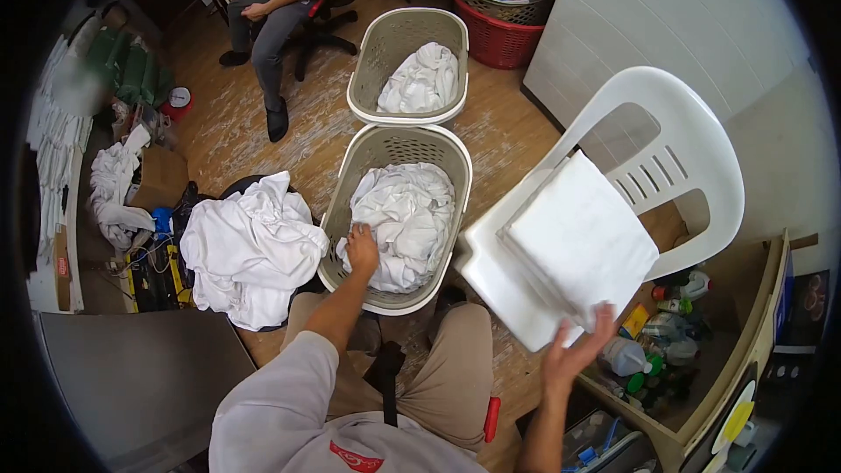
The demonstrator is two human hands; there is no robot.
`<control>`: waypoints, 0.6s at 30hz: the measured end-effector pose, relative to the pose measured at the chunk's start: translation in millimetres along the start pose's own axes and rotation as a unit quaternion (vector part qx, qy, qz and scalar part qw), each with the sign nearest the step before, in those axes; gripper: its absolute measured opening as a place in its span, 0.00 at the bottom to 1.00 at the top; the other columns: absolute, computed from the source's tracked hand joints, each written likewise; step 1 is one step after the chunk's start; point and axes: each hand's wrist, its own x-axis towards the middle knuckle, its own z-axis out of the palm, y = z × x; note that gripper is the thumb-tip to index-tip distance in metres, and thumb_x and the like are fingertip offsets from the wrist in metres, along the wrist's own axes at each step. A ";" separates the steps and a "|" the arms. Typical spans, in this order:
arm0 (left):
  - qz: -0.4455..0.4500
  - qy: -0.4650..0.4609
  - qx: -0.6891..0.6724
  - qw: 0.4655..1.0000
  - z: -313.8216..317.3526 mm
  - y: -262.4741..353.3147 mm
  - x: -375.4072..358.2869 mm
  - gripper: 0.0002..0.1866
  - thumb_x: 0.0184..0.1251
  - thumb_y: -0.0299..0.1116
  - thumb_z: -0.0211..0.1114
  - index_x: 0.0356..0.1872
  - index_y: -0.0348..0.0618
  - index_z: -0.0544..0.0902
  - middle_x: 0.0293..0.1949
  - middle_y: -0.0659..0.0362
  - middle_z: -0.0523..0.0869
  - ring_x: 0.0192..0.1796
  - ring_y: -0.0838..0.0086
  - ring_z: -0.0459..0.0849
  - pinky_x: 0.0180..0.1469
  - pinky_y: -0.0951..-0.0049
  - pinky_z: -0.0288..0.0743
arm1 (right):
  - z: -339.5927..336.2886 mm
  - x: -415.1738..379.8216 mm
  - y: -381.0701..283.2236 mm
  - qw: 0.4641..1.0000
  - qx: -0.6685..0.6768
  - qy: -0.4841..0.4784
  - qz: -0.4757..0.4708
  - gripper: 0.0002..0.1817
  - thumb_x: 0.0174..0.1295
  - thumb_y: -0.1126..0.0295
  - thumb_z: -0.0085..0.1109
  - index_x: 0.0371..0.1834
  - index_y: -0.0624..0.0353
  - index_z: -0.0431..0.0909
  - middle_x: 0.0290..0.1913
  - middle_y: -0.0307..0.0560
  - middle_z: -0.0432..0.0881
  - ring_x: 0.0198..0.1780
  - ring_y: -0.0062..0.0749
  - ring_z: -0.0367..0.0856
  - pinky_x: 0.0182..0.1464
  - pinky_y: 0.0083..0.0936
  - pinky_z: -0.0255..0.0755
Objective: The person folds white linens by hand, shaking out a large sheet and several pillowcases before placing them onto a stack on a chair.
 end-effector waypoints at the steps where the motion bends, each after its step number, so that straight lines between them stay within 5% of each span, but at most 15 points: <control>1: 0.017 -0.044 0.047 0.998 17.2 -16.6 6.2 0.18 0.67 0.32 0.51 0.56 0.41 0.75 0.58 0.50 0.75 0.59 0.55 0.75 0.56 0.53 0.70 | 6.4 -11.3 -13.1 0.999 0.029 -0.032 -0.003 0.28 0.60 0.74 0.60 0.63 0.68 0.64 0.66 0.62 0.64 0.69 0.54 0.60 0.70 0.45 0.52; 3: 0.091 -0.148 0.149 0.973 12.6 -31.2 17.3 0.12 0.66 0.34 0.52 0.44 0.43 0.82 0.47 0.54 0.83 0.53 0.57 0.80 0.53 0.55 0.72 | 21.3 -25.5 -39.0 0.997 0.057 -0.060 -0.007 0.28 0.59 0.75 0.60 0.62 0.68 0.64 0.65 0.62 0.64 0.68 0.55 0.61 0.69 0.45 0.54; 6: 0.101 -0.060 0.061 0.991 -12.3 -35.0 16.4 0.11 0.67 0.35 0.53 0.35 0.41 0.82 0.41 0.51 0.86 0.46 0.54 0.83 0.49 0.54 0.73 | 37.1 -39.5 -69.6 0.983 0.125 -0.137 -0.011 0.25 0.58 0.76 0.61 0.59 0.66 0.67 0.61 0.63 0.68 0.64 0.56 0.66 0.66 0.42 0.59; 7: 0.102 -0.056 0.059 0.991 -21.9 -37.2 15.3 0.11 0.67 0.35 0.53 0.35 0.41 0.82 0.41 0.51 0.86 0.46 0.54 0.83 0.49 0.54 0.73 | 42.0 -40.5 -77.5 0.971 0.158 -0.181 -0.008 0.23 0.57 0.76 0.61 0.57 0.65 0.70 0.58 0.62 0.70 0.61 0.56 0.69 0.64 0.41 0.62; 9: 0.081 -0.087 -0.150 0.982 -65.1 -38.3 11.3 0.13 0.68 0.38 0.54 0.33 0.38 0.80 0.37 0.44 0.85 0.39 0.49 0.84 0.45 0.51 0.74 | 58.3 -41.4 -91.3 0.956 0.193 -0.219 -0.010 0.21 0.57 0.76 0.61 0.54 0.64 0.72 0.55 0.62 0.72 0.58 0.55 0.71 0.62 0.39 0.64; 12: 0.076 -0.109 -0.219 0.967 -125.6 -54.0 -18.1 0.16 0.68 0.42 0.57 0.32 0.37 0.78 0.32 0.41 0.84 0.37 0.45 0.83 0.43 0.48 0.73 | 83.8 -43.6 -115.0 0.929 0.221 -0.287 -0.074 0.20 0.58 0.74 0.62 0.55 0.63 0.73 0.51 0.57 0.76 0.54 0.51 0.74 0.58 0.37 0.68; 18: 0.195 -0.227 -0.126 0.946 -269.0 -83.3 -109.1 0.17 0.63 0.44 0.63 0.33 0.36 0.78 0.34 0.41 0.84 0.40 0.47 0.83 0.42 0.49 0.74 | 154.4 -57.2 -184.8 0.821 0.178 -0.483 -0.247 0.25 0.56 0.73 0.62 0.59 0.58 0.72 0.54 0.56 0.76 0.56 0.53 0.74 0.56 0.41 0.70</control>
